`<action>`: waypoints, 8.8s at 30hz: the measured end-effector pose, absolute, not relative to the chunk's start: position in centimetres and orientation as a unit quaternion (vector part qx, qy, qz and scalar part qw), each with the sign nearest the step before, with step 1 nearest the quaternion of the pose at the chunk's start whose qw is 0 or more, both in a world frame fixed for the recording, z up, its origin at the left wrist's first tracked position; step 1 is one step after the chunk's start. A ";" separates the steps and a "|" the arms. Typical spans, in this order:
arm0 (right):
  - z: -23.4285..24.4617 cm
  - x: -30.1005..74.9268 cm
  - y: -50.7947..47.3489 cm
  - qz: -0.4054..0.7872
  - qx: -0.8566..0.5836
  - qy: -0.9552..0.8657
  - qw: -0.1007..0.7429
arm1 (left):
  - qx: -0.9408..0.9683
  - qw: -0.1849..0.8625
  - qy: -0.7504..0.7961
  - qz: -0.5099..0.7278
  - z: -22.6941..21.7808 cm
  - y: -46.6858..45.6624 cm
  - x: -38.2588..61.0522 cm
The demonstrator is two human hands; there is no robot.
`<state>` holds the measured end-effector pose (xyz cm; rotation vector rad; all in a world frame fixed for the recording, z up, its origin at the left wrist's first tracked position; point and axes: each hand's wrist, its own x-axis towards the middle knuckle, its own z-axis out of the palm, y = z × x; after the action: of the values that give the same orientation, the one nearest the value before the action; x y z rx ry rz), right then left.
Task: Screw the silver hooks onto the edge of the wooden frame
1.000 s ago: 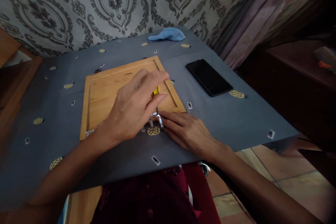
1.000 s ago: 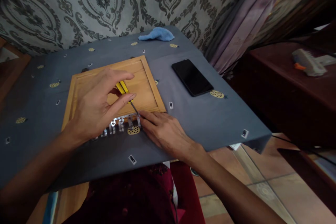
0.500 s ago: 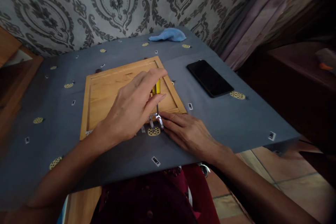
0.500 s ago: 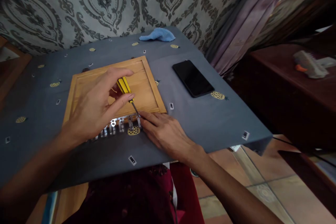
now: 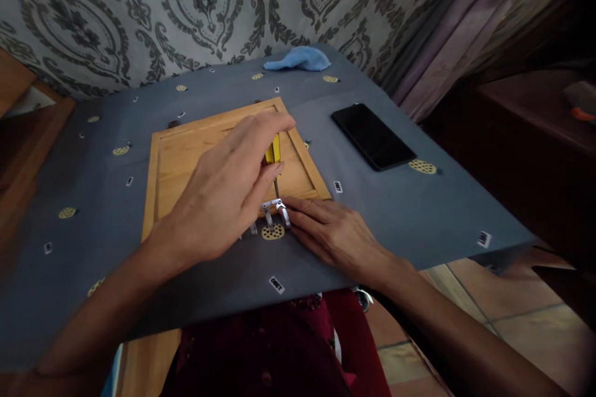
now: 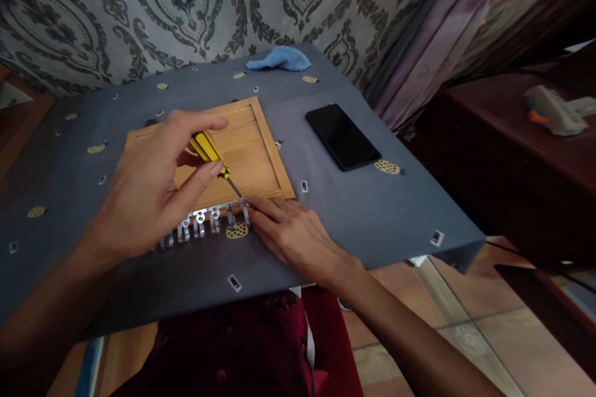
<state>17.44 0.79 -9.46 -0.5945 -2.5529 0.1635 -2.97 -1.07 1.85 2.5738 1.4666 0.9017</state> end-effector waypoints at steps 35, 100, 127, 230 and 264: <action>-9.6 17.5 0.8 0.060 -0.219 -0.942 0.249 | 0.837 0.012 0.480 0.264 0.8 -1.0 -2.3; -9.4 17.4 0.7 0.045 -0.222 -0.938 0.263 | 0.838 -0.007 0.479 0.262 1.0 -1.2 -2.3; -9.4 17.4 0.7 0.042 -0.229 -0.939 0.253 | 0.840 0.012 0.472 0.266 0.8 -1.1 -2.3; -9.2 17.4 0.7 0.042 -0.222 -0.937 0.266 | 0.840 0.005 0.474 0.264 0.6 -1.0 -2.4; -9.4 17.4 0.6 0.046 -0.234 -0.937 0.256 | 0.844 0.032 0.470 0.256 0.9 -0.9 -2.9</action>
<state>17.45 0.63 -9.40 -0.6343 -2.5425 0.1251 -2.86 -0.90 0.95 2.5997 1.4486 0.7874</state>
